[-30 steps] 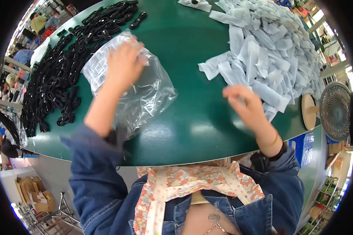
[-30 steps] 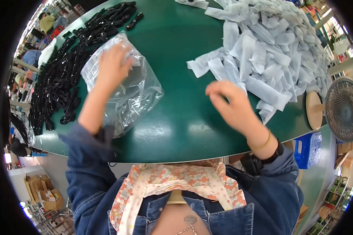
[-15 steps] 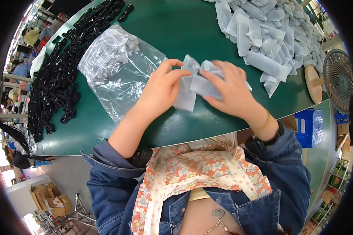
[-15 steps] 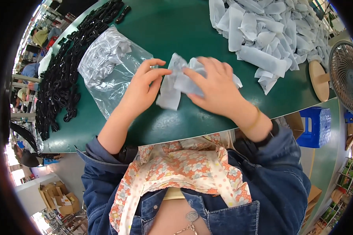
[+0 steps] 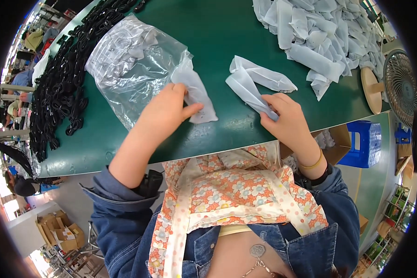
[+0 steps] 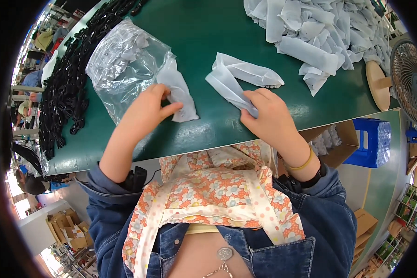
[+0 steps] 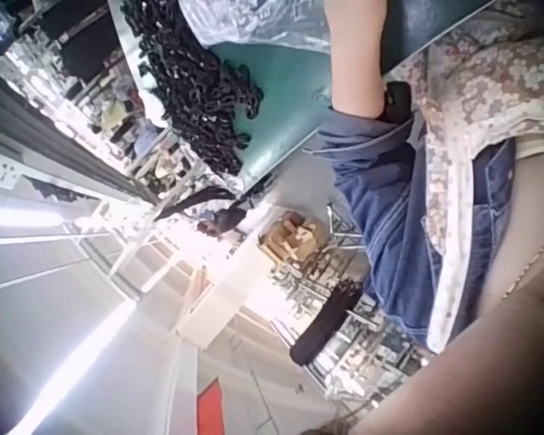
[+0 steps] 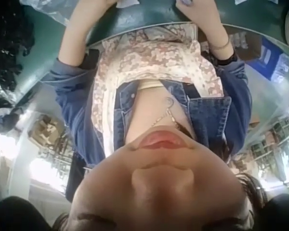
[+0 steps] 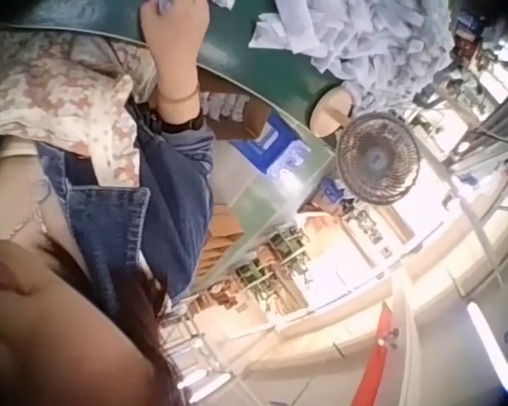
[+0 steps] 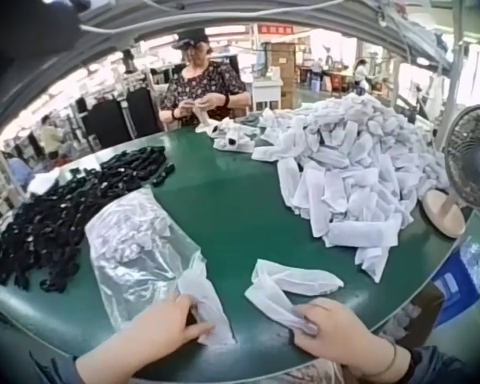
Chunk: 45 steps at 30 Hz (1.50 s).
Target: The person gathers several white-wrapped items from a pile, stacks them together, and slides the bundle into a plastic bag, repeating this process multiple times.
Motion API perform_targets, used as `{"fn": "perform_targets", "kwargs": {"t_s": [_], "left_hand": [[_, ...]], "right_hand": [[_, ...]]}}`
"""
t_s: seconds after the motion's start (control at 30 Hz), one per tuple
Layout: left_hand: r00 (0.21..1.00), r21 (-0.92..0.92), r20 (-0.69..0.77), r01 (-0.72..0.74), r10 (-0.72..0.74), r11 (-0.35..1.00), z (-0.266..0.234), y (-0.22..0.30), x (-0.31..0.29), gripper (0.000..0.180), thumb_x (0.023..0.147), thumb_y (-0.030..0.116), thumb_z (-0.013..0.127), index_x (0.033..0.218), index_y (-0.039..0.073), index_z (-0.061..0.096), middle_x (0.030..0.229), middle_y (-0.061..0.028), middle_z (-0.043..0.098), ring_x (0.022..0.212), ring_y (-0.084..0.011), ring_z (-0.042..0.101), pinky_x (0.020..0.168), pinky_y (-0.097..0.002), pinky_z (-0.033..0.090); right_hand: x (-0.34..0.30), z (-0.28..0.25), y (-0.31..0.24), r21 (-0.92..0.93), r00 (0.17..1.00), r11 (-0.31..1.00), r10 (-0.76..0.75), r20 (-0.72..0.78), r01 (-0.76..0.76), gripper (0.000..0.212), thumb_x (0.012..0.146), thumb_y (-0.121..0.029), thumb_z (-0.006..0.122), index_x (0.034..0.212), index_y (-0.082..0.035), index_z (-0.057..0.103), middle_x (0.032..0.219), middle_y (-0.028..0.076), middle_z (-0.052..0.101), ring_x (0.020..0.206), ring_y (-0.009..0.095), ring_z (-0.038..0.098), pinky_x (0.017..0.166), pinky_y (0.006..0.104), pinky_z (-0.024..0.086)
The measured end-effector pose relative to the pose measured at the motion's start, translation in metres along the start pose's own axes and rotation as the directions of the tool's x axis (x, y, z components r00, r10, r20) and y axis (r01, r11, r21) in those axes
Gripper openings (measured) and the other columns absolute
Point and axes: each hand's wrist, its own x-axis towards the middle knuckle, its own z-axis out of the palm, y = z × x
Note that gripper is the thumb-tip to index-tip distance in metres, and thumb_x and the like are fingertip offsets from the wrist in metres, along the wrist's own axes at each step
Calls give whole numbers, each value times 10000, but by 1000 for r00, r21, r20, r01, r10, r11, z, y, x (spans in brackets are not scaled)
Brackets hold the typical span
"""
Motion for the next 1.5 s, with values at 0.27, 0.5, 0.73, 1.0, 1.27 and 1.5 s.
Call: {"fn": "perform_targets", "kwargs": {"t_s": [0.27, 0.5, 0.73, 1.0, 1.27, 1.5], "left_hand": [[951, -260, -301, -9, -72, 966, 42, 26, 20, 518, 802, 297, 694, 1106, -50, 460, 939, -251, 629, 837, -397, 636, 778, -459, 499], [953, -423, -240, 69, -185, 903, 43, 33, 23, 496, 781, 221, 689, 1122, -37, 435, 936, -235, 640, 814, -420, 643, 738, -466, 515], [926, -183, -361, 49, -113, 982, 54, 49, -10, 546, 780, 174, 677, 1202, -15, 386, 774, -179, 620, 734, -370, 636, 665, -411, 514], [951, -377, -283, 8, -123, 926, 57, 43, -1, 563, 774, 156, 693, 1220, 8, 383, 897, -192, 579, 701, -368, 610, 653, -404, 501], [782, -239, -567, -458, 260, 856, 57, 45, 0, 377, 768, 100, 664, 1124, 48, 552, 955, -133, 497, 755, -290, 575, 668, -362, 494], [822, -80, -475, -395, 314, 915, 70, 43, -8, 379, 739, 103, 660, 1111, 66, 599, 968, -116, 490, 813, -283, 580, 694, -366, 506]], "right_hand": [[35, 41, -19, 233, 979, 953, 173, 111, -195, 380, 755, -128, 726, 1097, 18, 647, 861, 98, 626, 698, 146, 590, 635, 264, 494], [36, 48, -11, 468, 908, 782, 394, 141, -412, 324, 813, -102, 705, 1093, 37, 621, 876, 58, 634, 702, 76, 577, 619, 221, 488], [31, 57, -16, 485, 933, 798, 325, 153, -357, 287, 837, -66, 687, 1086, 42, 593, 870, 40, 629, 690, 59, 583, 588, 194, 478], [28, 57, -17, 533, 929, 761, 317, 190, -369, 258, 850, -47, 671, 1076, 37, 579, 896, 41, 621, 713, 55, 587, 594, 184, 475], [23, 58, -10, 626, 959, 728, 208, 190, -282, 239, 844, -10, 643, 1078, 12, 600, 924, 50, 600, 754, 76, 581, 625, 213, 469], [35, 12, -7, -102, 994, 992, -80, -69, 72, 271, 798, -59, 657, 1058, 10, 622, 919, 96, 588, 785, 210, 600, 683, 293, 484]]}}
